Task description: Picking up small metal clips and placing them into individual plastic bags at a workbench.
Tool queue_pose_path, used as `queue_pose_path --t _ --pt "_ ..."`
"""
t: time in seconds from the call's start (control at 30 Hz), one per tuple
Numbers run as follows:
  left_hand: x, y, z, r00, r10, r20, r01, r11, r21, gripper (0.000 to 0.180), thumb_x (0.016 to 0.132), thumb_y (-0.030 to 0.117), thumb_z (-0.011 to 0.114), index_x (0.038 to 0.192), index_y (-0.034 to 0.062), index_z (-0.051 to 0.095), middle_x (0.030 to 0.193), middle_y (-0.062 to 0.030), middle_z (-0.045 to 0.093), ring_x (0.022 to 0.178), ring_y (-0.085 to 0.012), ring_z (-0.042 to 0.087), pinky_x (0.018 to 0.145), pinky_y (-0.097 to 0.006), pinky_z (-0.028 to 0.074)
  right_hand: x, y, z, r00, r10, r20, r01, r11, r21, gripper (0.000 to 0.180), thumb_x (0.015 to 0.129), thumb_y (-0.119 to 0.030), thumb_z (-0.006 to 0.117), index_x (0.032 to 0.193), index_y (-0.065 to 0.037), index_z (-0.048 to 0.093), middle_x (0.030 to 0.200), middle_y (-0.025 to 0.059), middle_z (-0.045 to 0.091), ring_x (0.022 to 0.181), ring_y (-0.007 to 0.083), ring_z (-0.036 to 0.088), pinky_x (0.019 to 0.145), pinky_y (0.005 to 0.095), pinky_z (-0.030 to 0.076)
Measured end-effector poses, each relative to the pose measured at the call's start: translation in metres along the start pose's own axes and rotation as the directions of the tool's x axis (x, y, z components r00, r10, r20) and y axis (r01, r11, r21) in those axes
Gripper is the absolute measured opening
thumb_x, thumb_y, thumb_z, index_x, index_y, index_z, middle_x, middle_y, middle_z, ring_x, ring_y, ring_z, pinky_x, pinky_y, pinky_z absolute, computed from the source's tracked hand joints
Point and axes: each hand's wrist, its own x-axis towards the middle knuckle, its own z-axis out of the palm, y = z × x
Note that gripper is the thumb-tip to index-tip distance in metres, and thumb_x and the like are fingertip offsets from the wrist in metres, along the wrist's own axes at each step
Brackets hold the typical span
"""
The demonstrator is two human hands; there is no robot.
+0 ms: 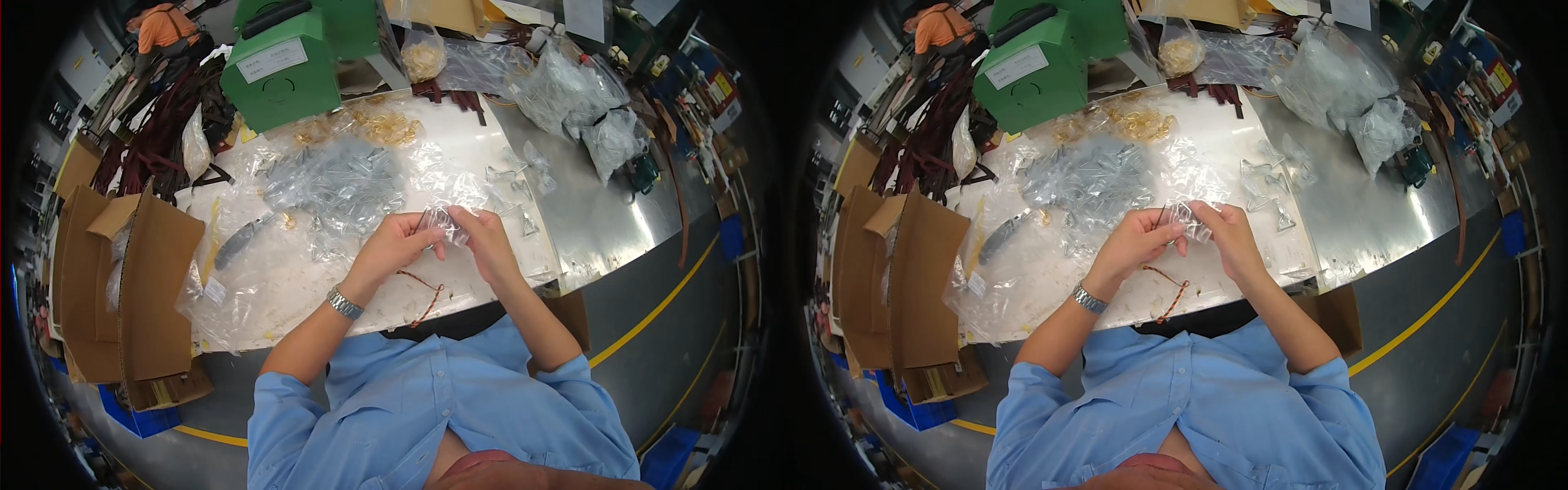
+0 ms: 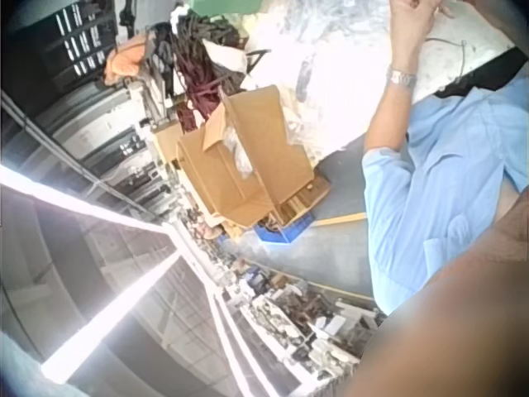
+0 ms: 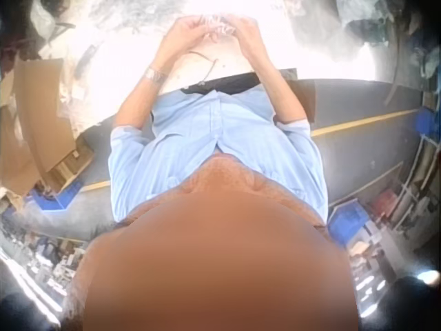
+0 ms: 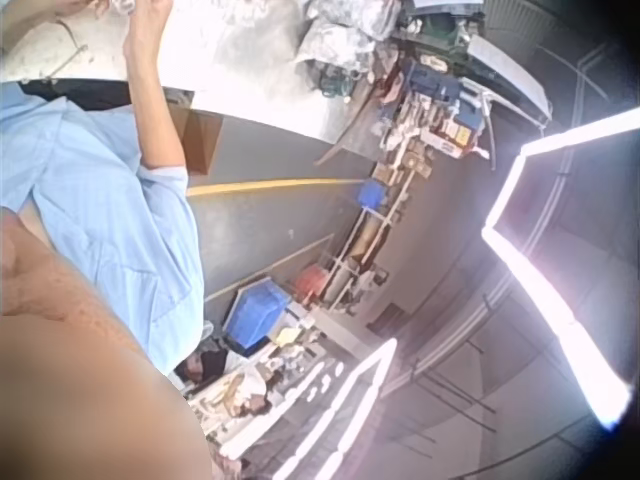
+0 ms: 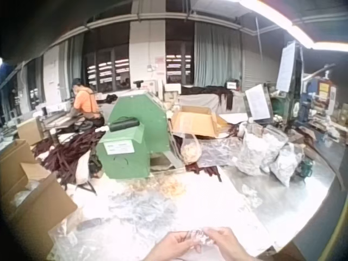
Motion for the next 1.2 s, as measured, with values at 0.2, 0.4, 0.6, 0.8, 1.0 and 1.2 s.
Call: queue_pose_path --t 0.2,0.4,0.6,0.8,1.0,1.2 --pt "-0.003 -0.005 0.005 1.0 -0.005 0.009 0.005 1.0 0.005 0.019 0.102 0.02 0.071 0.106 0.0014 0.075 0.084 -0.0018 0.074 0.053 0.0003 0.037 0.046 -0.02 0.027 -0.002 -0.017 -0.007 0.995 -0.071 -0.064 0.076 0.994 0.079 0.042 0.108 -0.036 0.059 0.12 0.003 0.072 0.117 0.0158 0.077 0.105 0.02 0.074 0.096 0.0333 0.056" --pt "-0.006 -0.001 0.005 0.988 0.051 -0.145 -0.058 0.997 -0.048 0.02 0.102 0.016 0.071 0.106 -0.0017 0.078 0.087 -0.002 0.074 0.053 0.0003 0.037 0.047 -0.02 0.028 -0.008 -0.013 -0.005 0.995 -0.019 -0.094 0.03 0.993 0.118 0.048 0.11 -0.04 0.055 0.124 0.004 0.069 0.119 0.019 0.076 0.108 0.0233 0.075 0.098 0.0358 0.057" --pt "-0.006 0.01 0.01 0.941 0.182 -0.286 -0.19 0.982 -0.001 0.021 0.103 0.015 0.069 0.113 -0.0008 0.079 0.087 -0.0008 0.078 0.055 0.0012 0.037 0.048 -0.021 0.027 -0.007 0.0 0.003 0.997 -0.017 -0.08 0.028 0.989 0.144 0.049 0.111 -0.04 0.054 0.125 0.005 0.068 0.12 0.0177 0.076 0.107 0.0226 0.075 0.099 0.0368 0.059" --pt "-0.01 0.011 0.015 0.867 0.286 -0.407 -0.218 0.954 0.206 0.02 0.103 0.015 0.069 0.107 -0.0004 0.08 0.088 0.0003 0.08 0.061 0.0019 0.044 0.054 -0.022 0.034 -0.008 0.005 0.011 0.997 -0.001 -0.082 0.017 0.98 0.197 0.048 0.112 -0.039 0.055 0.127 0.005 0.067 0.121 0.0159 0.075 0.107 0.0213 0.074 0.099 0.0372 0.06" --pt "-0.009 0.0 0.02 0.802 0.517 -0.299 -0.209 0.713 0.669 0.016 0.099 0.014 0.073 0.101 -0.001 0.079 0.076 -0.0038 0.072 0.061 -0.0074 0.052 0.056 -0.026 0.038 -0.015 0.001 0.014 0.998 -0.015 -0.053 0.027 0.975 0.221 0.049 0.113 -0.038 0.05 0.131 0.005 0.064 0.126 0.0192 0.074 0.114 0.0236 0.072 0.104 0.0377 0.056" --pt "-0.005 -0.004 0.015 0.772 0.575 -0.271 -0.241 0.659 0.713 0.019 0.096 0.016 0.077 0.095 -0.0032 0.079 0.066 -0.003 0.06 0.058 -0.0106 0.045 0.054 -0.031 0.035 -0.017 0.008 0.017 0.999 -0.016 -0.052 0.03 0.964 0.265 0.05 0.114 -0.039 0.047 0.132 0.004 0.063 0.128 0.0199 0.073 0.118 0.0248 0.072 0.104 0.0377 0.055"
